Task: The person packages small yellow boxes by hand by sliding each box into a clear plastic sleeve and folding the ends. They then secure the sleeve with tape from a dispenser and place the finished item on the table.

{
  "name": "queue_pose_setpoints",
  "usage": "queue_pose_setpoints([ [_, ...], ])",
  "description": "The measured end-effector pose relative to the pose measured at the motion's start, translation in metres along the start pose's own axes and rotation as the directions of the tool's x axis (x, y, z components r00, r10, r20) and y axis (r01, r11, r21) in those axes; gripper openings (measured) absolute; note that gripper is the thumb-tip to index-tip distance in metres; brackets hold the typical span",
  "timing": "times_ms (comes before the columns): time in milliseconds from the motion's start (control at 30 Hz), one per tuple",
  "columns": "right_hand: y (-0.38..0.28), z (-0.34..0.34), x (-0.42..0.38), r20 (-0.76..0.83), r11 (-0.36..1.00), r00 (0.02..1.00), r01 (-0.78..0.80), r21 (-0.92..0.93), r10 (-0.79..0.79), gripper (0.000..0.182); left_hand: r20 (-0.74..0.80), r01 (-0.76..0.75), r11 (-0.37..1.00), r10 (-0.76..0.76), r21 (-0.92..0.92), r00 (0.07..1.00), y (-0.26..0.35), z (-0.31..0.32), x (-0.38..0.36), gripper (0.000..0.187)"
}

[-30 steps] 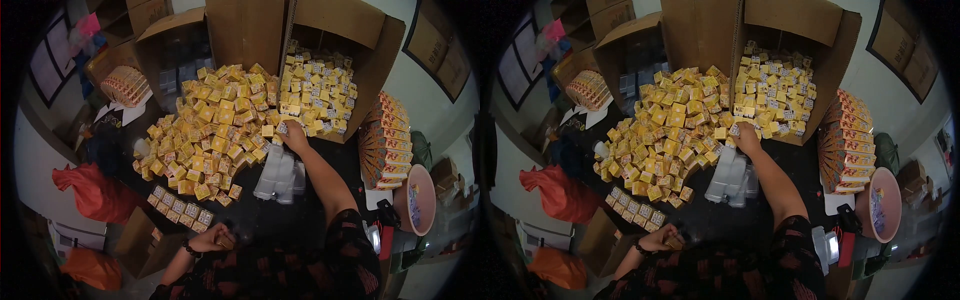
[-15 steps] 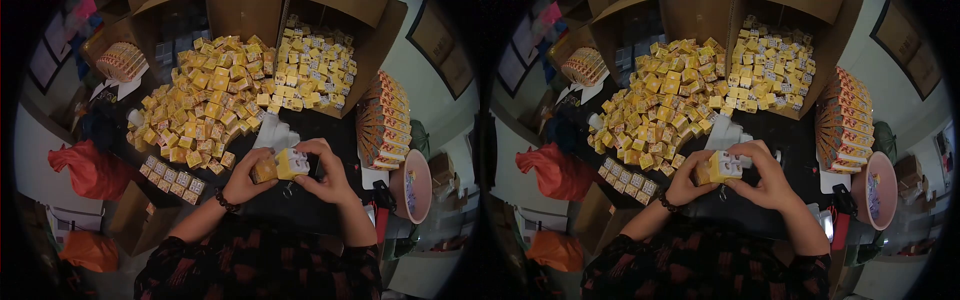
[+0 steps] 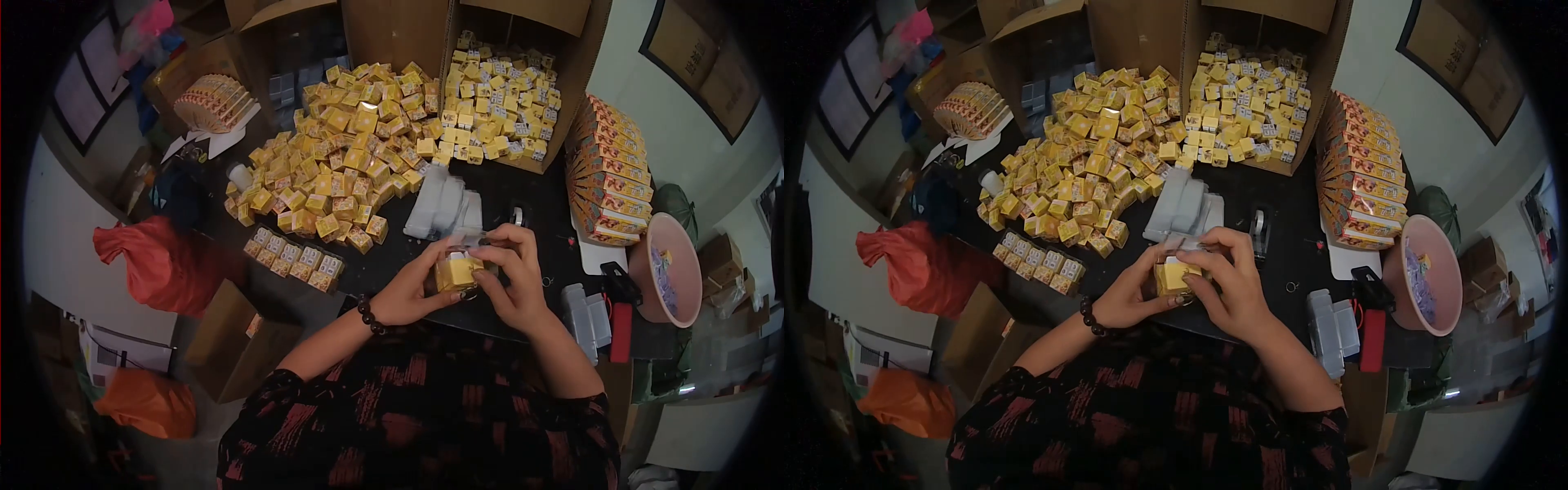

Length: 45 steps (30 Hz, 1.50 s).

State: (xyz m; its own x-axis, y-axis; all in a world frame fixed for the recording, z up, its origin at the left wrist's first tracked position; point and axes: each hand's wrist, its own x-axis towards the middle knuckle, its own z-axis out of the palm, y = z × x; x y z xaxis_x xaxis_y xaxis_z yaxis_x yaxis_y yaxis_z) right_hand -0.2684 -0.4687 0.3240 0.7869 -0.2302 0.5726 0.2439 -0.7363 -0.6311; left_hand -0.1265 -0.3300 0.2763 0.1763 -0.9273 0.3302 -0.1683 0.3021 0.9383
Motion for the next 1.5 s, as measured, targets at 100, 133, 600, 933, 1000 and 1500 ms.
queue_pose_setpoints([
  [100,-0.020,0.001,-0.012,-0.154,0.991,0.981,0.102,-0.083,-0.114,0.033,0.029,0.022,0.989,-0.017,-0.150,0.999,0.017,0.005,-0.009,0.085],
  [133,-0.025,0.002,-0.016,-0.140,0.972,0.976,0.140,-0.190,-0.168,0.030,0.058,0.049,0.979,-0.039,-0.196,0.998,0.023,0.007,-0.012,0.089],
  [600,-0.062,0.004,-0.017,-0.269,0.997,0.962,0.060,0.041,-0.047,0.014,0.081,0.093,0.956,-0.073,-0.278,0.994,0.057,0.022,-0.045,0.090],
  [933,-0.053,0.035,-0.040,-0.251,0.851,0.967,0.091,0.517,0.049,0.053,-0.085,-0.116,0.958,0.096,-0.261,0.992,0.054,0.032,-0.049,0.082],
  [1000,-0.056,0.037,-0.042,-0.231,0.660,0.955,0.054,0.749,0.184,0.048,-0.131,-0.177,0.957,0.150,-0.231,0.980,0.045,0.038,-0.052,0.076],
  [1500,-0.079,0.055,-0.050,-0.418,0.787,0.907,0.215,0.578,0.058,0.044,-0.249,-0.266,0.964,0.256,-0.006,0.934,0.065,0.045,-0.055,0.054],
])
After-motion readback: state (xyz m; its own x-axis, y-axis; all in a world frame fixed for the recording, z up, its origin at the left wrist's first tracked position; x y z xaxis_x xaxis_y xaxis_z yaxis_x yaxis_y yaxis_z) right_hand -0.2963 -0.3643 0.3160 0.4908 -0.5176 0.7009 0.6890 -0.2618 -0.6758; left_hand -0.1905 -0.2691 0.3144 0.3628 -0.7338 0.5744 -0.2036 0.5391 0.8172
